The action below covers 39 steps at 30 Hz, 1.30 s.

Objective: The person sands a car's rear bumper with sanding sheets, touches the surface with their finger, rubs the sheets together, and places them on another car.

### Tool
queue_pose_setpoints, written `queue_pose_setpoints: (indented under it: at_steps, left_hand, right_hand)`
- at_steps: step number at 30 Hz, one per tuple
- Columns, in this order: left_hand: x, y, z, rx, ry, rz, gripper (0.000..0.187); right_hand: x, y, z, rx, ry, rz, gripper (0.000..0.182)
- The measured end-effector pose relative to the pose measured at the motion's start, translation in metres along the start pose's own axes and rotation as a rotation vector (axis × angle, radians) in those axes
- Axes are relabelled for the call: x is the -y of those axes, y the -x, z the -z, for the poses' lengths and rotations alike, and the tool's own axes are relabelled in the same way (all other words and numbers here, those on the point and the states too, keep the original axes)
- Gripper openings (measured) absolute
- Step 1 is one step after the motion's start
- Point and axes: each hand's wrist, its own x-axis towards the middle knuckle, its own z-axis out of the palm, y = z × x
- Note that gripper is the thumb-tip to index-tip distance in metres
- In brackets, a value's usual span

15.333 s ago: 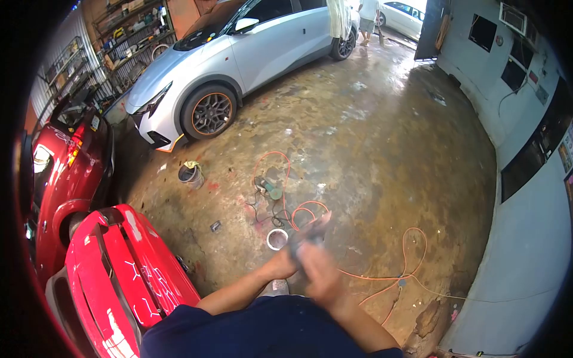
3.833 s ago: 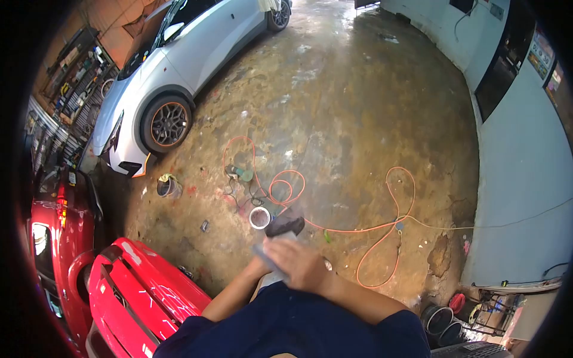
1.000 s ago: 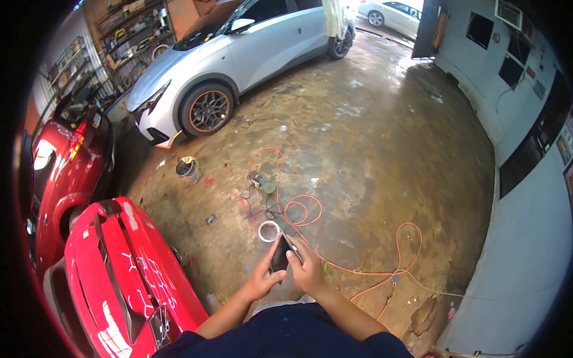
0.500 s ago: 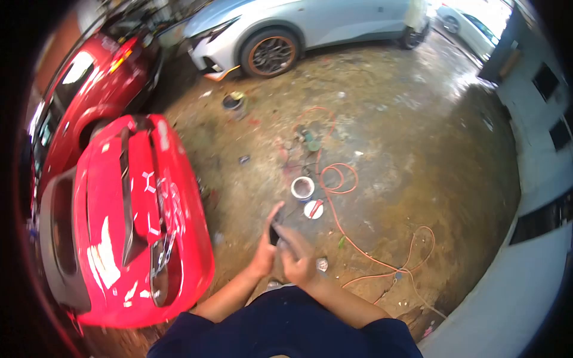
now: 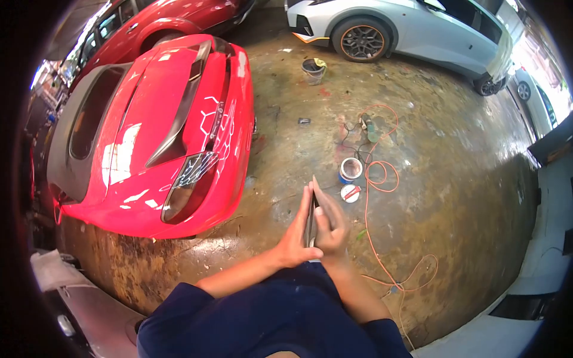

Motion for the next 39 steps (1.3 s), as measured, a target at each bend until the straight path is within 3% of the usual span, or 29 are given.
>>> queue_pose_setpoints:
  at_steps: [3, 5, 8, 13, 16, 18, 20, 21, 24, 29, 32, 36, 39]
  left_hand:
    - [-0.011, -0.008, 0.025, -0.225, 0.231, 0.058, 0.136]
    - [-0.015, 0.000, 0.021, -0.230, 0.248, 0.054, 0.134]
    - [-0.022, 0.006, 0.020, -0.219, 0.266, 0.067, 0.133]
    - [-0.029, 0.001, 0.033, -0.232, 0.169, 0.030, 0.133]
    - [-0.024, 0.014, 0.021, -0.199, 0.083, 0.012, 0.133]
    - [-0.028, 0.014, 0.021, -0.205, 0.188, 0.006, 0.133]
    - [-0.021, 0.008, 0.040, -0.220, 0.232, 0.000, 0.137]
    - [-0.026, 0.010, 0.031, -0.218, 0.273, 0.012, 0.134]
    - [-0.026, 0.020, 0.021, -0.145, 0.176, -0.006, 0.131]
    - [-0.023, 0.008, 0.042, -0.178, 0.194, -0.008, 0.129]
    - [-0.019, 0.023, 0.024, -0.103, 0.062, -0.007, 0.126]
    - [-0.018, 0.008, 0.047, -0.176, 0.123, -0.018, 0.126]
    - [-0.011, 0.024, 0.033, -0.055, 0.184, 0.030, 0.123]
  right_hand:
    - [0.010, 0.031, -0.017, 0.061, 0.036, 0.038, 0.033]
    - [0.009, 0.035, -0.022, 0.113, 0.044, 0.079, 0.033]
    - [0.020, 0.005, -0.020, 0.009, -0.231, -0.245, 0.034]
    - [0.019, 0.038, -0.033, 0.120, 0.079, 0.056, 0.031]
    - [0.014, 0.007, -0.026, -0.047, -0.228, -0.191, 0.031]
    - [0.023, 0.021, -0.033, -0.041, -0.031, 0.018, 0.031]
    - [0.029, 0.043, -0.037, 0.090, 0.117, 0.078, 0.031]
    - [0.019, 0.040, -0.037, 0.039, 0.086, 0.111, 0.030]
    - [0.019, 0.008, -0.028, -0.114, -0.168, -0.151, 0.029]
    - [0.020, 0.041, -0.040, 0.004, 0.083, 0.089, 0.034]
    - [0.012, 0.011, -0.032, -0.138, -0.160, -0.150, 0.033]
    - [0.030, 0.040, -0.045, 0.006, 0.074, 0.080, 0.032]
    - [-0.018, 0.021, -0.038, -0.112, -0.017, -0.169, 0.027]
